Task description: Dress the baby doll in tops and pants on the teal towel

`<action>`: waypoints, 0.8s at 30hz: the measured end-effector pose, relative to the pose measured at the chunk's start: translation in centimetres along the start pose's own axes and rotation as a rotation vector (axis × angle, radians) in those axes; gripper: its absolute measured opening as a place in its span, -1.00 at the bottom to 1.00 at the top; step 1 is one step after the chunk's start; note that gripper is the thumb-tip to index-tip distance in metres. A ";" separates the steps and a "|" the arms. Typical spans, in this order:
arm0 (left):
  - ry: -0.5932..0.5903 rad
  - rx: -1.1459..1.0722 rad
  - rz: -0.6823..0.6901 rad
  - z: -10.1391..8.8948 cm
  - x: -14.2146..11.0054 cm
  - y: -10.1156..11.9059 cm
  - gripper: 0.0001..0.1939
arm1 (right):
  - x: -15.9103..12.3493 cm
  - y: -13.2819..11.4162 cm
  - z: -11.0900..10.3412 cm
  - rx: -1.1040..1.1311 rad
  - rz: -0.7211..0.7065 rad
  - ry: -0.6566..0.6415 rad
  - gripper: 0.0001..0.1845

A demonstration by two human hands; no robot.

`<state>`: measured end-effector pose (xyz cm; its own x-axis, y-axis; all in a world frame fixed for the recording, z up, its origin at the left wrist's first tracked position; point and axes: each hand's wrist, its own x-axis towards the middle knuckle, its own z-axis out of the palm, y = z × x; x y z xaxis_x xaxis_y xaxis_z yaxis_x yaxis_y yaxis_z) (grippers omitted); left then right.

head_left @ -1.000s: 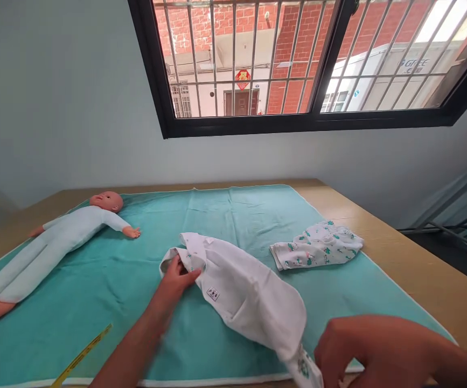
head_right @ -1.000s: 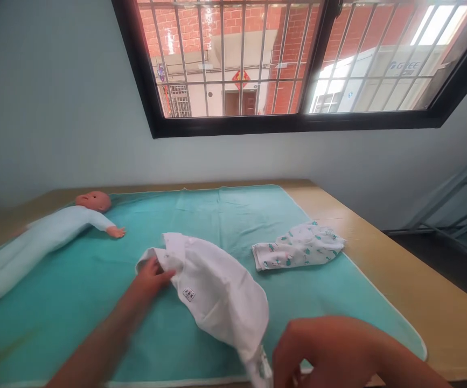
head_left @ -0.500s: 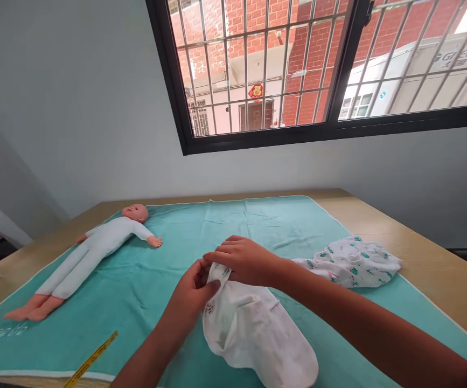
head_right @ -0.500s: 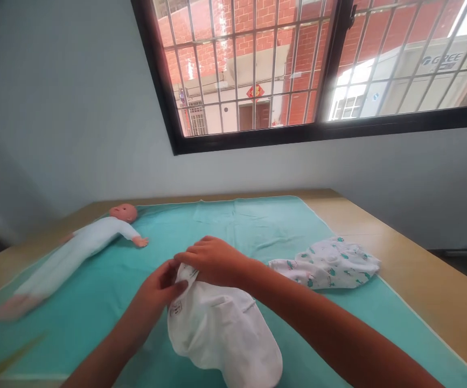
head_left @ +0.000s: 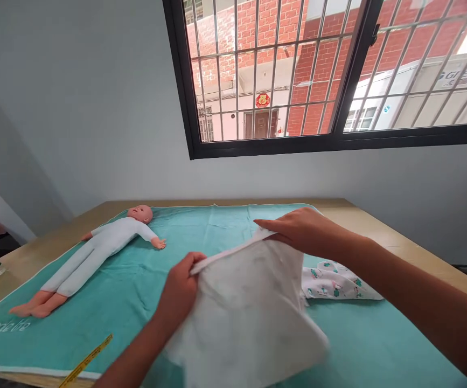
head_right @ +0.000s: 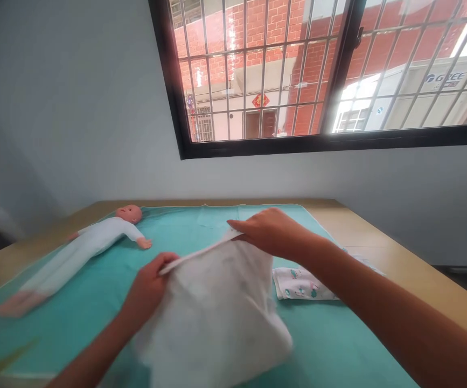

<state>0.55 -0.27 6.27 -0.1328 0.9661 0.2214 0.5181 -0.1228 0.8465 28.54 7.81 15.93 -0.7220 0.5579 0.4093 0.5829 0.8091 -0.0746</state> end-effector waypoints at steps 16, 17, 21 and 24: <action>0.202 0.418 0.133 -7.7 10.9 -0.5 -0.74 | 1.6 6.3 3.1 0.806 0.722 0.095 -0.46; 0.171 0.433 0.115 -7.6 12.3 -0.9 -0.76 | 2.2 7.4 3.6 0.820 0.730 0.101 -0.47; -0.062 0.510 0.022 -5.2 18.9 -4.2 -0.82 | 4.6 12.6 8.1 0.889 0.794 0.028 -0.49; -0.108 0.504 -0.066 -1.3 22.7 -8.4 -0.81 | 6.2 15.8 13.6 0.696 0.864 0.002 -0.59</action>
<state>-7.85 22.40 4.82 -0.1045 0.9893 0.1021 0.8577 0.0377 0.5127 28.17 26.57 4.96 -0.1727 0.9846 -0.0258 0.5525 0.0752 -0.8301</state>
